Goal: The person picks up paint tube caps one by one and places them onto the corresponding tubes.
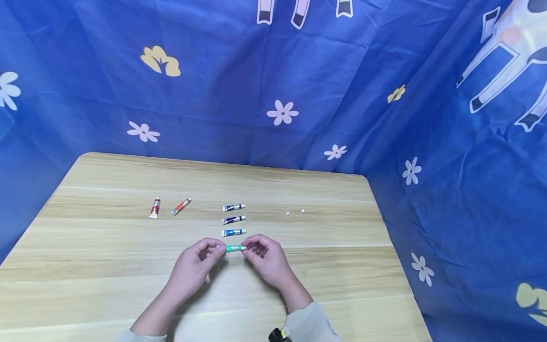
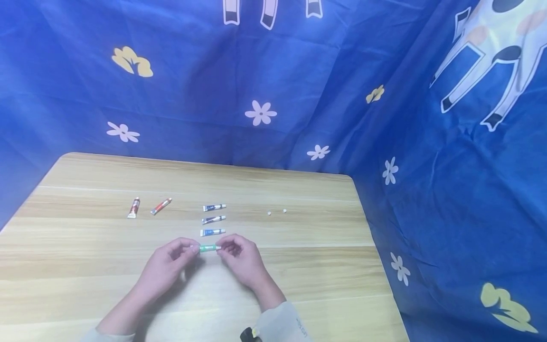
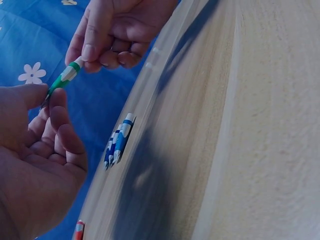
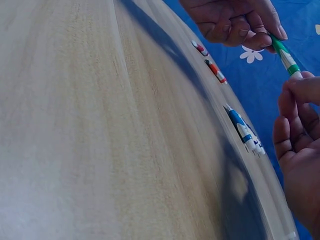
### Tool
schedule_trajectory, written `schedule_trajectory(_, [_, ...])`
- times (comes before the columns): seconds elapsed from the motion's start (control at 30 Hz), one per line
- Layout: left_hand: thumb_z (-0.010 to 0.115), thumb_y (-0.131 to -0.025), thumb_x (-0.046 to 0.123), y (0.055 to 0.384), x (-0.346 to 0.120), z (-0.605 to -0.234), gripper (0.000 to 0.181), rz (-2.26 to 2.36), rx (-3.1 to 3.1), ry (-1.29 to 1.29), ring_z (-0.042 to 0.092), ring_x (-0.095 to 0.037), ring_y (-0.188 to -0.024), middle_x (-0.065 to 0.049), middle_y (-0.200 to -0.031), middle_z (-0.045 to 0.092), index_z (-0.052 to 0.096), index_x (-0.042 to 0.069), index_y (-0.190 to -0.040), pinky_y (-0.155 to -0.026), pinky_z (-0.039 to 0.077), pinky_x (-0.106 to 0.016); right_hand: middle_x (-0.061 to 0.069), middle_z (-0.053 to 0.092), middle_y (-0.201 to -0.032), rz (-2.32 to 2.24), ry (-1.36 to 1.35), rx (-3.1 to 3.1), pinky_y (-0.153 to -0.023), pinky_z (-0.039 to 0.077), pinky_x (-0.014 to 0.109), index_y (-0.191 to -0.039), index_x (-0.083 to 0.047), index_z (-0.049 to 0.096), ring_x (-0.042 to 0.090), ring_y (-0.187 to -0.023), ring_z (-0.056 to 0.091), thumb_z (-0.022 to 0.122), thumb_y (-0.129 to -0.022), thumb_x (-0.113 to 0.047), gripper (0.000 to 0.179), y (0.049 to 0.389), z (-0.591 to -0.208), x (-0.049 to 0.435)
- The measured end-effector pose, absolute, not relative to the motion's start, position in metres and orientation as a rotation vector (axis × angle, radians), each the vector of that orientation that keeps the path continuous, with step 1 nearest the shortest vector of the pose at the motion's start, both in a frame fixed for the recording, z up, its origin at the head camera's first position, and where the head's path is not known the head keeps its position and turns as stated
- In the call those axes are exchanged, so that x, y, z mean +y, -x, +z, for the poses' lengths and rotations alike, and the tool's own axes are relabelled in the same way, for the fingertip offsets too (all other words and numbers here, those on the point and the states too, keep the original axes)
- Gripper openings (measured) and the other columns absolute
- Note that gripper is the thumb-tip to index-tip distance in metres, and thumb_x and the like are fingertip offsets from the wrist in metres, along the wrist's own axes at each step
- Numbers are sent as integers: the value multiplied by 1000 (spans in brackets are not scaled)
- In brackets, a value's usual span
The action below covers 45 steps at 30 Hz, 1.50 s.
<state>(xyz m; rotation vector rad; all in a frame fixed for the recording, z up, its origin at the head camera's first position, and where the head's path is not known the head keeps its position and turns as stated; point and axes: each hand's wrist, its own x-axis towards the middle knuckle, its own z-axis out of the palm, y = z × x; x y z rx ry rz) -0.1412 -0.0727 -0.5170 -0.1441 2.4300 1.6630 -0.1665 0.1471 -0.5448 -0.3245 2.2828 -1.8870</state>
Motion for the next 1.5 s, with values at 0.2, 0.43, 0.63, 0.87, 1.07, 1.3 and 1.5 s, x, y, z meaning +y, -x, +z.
schedule_trajectory(0.2, [72, -105, 37, 140, -72, -518, 27, 1676, 2417, 140, 65, -15, -84, -5, -102, 78, 75, 13, -117, -79, 49, -24, 25, 74, -103, -1912, 253, 2254, -77, 57, 17, -112, -3, 76, 5, -83, 65, 76, -100, -9, 13, 167, -546, 146])
schedule_trajectory(0.43, [74, -104, 32, 139, -70, -521, 24, 1711, 2396, 125, 61, -10, -80, -5, -99, 74, 74, 12, -117, -75, 50, -23, 28, 74, -100, -1940, 206, 2208, -80, 64, 28, -110, 2, 75, 12, -84, 68, 71, -105, -14, 17, 167, -550, 145])
schedule_trajectory(0.63, [77, -102, 31, 139, -69, -520, 22, 1684, 2431, 90, 64, -13, -80, -6, -99, 76, 75, 14, -115, -75, 50, -23, 19, 73, -96, -1972, 156, 2103, -82, 63, 25, -110, 6, 68, 13, -84, 68, 62, -110, -15, 22, 166, -553, 142])
schedule_trajectory(0.87, [82, -98, 27, 139, -67, -518, 22, 1655, 2467, 72, 67, -14, -78, -6, -96, 76, 76, 13, -114, -72, 52, -23, 19, 70, -92, -1925, 187, 2132, -77, 58, 21, -106, 5, 64, 9, -81, 63, 57, -113, -17, 24, 164, -550, 142])
schedule_trajectory(1.07, [84, -96, 27, 138, -66, -519, 22, 1633, 2508, 67, 64, -6, -76, -1, -93, 74, 76, 13, -112, -71, 53, -21, 30, 69, -97, -1883, 166, 2152, -77, 56, 20, -105, 3, 64, 14, -82, 62, 57, -112, -17, 22, 164, -548, 141])
schedule_trajectory(1.3, [85, -94, 24, 137, -67, -520, 19, 1576, 2561, -19, 66, -5, -73, 0, -90, 76, 76, 16, -109, -70, 55, -21, 16, 70, -92, -1841, 153, 2169, -75, 55, 20, -104, 0, 66, 12, -81, 61, 58, -112, -18, 22, 164, -548, 144])
schedule_trajectory(1.5, [90, -88, 16, 143, -69, -517, 27, 1334, 2799, -355, 54, 4, -64, 14, -77, 68, 76, 15, -111, -61, 50, -20, 12, 70, -91, -1821, 182, 2215, -76, 55, 21, -105, -2, 68, 10, -80, 61, 58, -112, -20, 22, 163, -550, 148])
